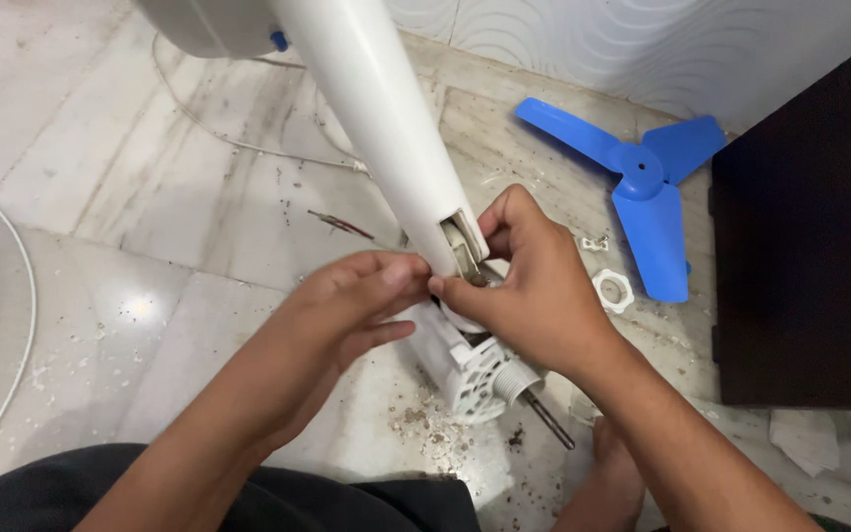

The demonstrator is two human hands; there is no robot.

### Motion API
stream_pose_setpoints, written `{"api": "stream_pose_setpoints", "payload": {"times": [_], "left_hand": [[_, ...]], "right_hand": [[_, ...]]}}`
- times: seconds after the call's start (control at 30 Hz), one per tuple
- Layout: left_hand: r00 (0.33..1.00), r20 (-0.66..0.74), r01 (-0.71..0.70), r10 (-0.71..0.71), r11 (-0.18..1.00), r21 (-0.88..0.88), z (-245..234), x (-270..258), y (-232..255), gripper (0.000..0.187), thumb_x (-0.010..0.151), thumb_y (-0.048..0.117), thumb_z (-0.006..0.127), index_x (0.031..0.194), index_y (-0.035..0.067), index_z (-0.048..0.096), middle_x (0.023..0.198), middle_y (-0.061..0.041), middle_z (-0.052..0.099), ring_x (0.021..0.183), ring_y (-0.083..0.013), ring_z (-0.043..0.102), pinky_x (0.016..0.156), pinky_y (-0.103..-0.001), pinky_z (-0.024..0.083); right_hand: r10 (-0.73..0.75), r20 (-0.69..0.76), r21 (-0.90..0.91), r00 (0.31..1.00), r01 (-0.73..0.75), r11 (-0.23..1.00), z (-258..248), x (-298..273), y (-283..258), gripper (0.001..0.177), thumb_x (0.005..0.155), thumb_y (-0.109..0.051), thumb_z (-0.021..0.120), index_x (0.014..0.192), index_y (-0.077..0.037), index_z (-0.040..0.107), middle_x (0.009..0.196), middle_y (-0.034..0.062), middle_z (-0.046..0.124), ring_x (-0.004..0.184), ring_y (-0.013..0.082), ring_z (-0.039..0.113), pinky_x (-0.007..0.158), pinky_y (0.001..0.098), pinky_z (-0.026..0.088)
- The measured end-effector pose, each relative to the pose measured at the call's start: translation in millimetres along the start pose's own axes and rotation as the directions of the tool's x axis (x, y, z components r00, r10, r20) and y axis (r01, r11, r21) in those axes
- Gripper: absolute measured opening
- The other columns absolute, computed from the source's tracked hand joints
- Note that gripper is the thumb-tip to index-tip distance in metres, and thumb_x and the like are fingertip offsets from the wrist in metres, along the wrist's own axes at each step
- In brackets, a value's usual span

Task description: The person assembles a white pedestal fan by attaching the motor housing to the stand using a screwdriver. They align the parts, insert a screw, and tighten it to secure the connection.

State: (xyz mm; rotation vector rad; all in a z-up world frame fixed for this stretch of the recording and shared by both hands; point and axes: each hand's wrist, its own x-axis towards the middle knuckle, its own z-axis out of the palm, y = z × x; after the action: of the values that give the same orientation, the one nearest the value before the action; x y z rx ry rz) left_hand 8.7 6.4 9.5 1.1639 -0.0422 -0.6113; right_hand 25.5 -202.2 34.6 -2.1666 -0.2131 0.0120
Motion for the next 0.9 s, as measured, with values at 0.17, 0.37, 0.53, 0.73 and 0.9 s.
{"api": "stream_pose_setpoints", "payload": {"times": [0.17, 0.37, 0.53, 0.73, 0.9], "left_hand": [[0.963, -0.270, 0.079, -0.023, 0.977, 0.199, -7.3, 14.2, 8.9, 0.051, 0.086, 0.036, 0.072, 0.119, -0.001, 0.059, 0.095, -0.014, 0.079, 0.089, -0.0193, 0.072, 0.080, -0.031, 0.056], [0.984, -0.179, 0.083, -0.025, 0.941, 0.327, -25.2, 15.5, 3.5, 0.049, 0.084, 0.037, 0.073, 0.119, 0.003, 0.066, 0.094, -0.004, 0.072, 0.081, -0.0112, 0.064, 0.067, -0.028, 0.051], [0.985, -0.168, 0.059, -0.023, 0.976, 0.212, -27.2, 23.7, -7.8, 0.050, 0.086, 0.034, 0.075, 0.120, -0.001, 0.064, 0.103, -0.006, 0.071, 0.085, -0.0119, 0.065, 0.070, -0.027, 0.052], [0.989, -0.142, 0.002, -0.031, 0.979, -0.206, -35.1, 42.6, -11.7, 0.048, 0.093, 0.032, 0.067, 0.128, 0.001, 0.055, 0.109, -0.008, 0.068, 0.096, -0.0139, 0.066, 0.087, -0.028, 0.057], [0.994, -0.098, -0.070, 0.048, 0.967, -0.244, -34.3, 45.0, -17.0, 0.049, 0.091, 0.027, 0.069, 0.130, 0.001, 0.052, 0.119, -0.012, 0.065, 0.110, -0.0189, 0.068, 0.101, -0.033, 0.058]], "right_hand": [[0.034, 0.070, 0.249, 0.997, -0.051, 0.967, 16.7, -0.3, 4.4, 0.039, 0.080, -0.013, 0.083, 0.099, -0.007, 0.050, 0.091, 0.0073, 0.074, 0.085, 0.0085, 0.070, 0.070, 0.0262, 0.058], [0.091, 0.112, 0.185, 0.989, -0.111, 0.976, 29.5, -1.9, 8.2, 0.036, 0.080, -0.015, 0.080, 0.099, -0.006, 0.051, 0.089, 0.0078, 0.075, 0.082, 0.0088, 0.070, 0.068, 0.0266, 0.058], [0.018, 0.088, 0.234, 0.996, -0.039, 0.972, 26.3, -1.9, 25.3, 0.032, 0.084, -0.015, 0.078, 0.102, -0.005, 0.052, 0.092, 0.0070, 0.074, 0.087, 0.0072, 0.068, 0.073, 0.0254, 0.057], [0.096, 0.222, 0.411, 0.970, -0.182, 0.893, 13.9, 8.4, 56.2, 0.028, 0.085, -0.010, 0.071, 0.107, -0.005, 0.054, 0.086, 0.0060, 0.071, 0.073, 0.0083, 0.066, 0.063, 0.0251, 0.052], [-0.027, 0.218, 0.407, 0.976, -0.066, 0.911, 6.3, 8.9, 72.9, 0.024, 0.086, -0.009, 0.070, 0.107, -0.004, 0.057, 0.091, 0.0028, 0.070, 0.079, 0.0056, 0.065, 0.069, 0.0222, 0.054]]}}
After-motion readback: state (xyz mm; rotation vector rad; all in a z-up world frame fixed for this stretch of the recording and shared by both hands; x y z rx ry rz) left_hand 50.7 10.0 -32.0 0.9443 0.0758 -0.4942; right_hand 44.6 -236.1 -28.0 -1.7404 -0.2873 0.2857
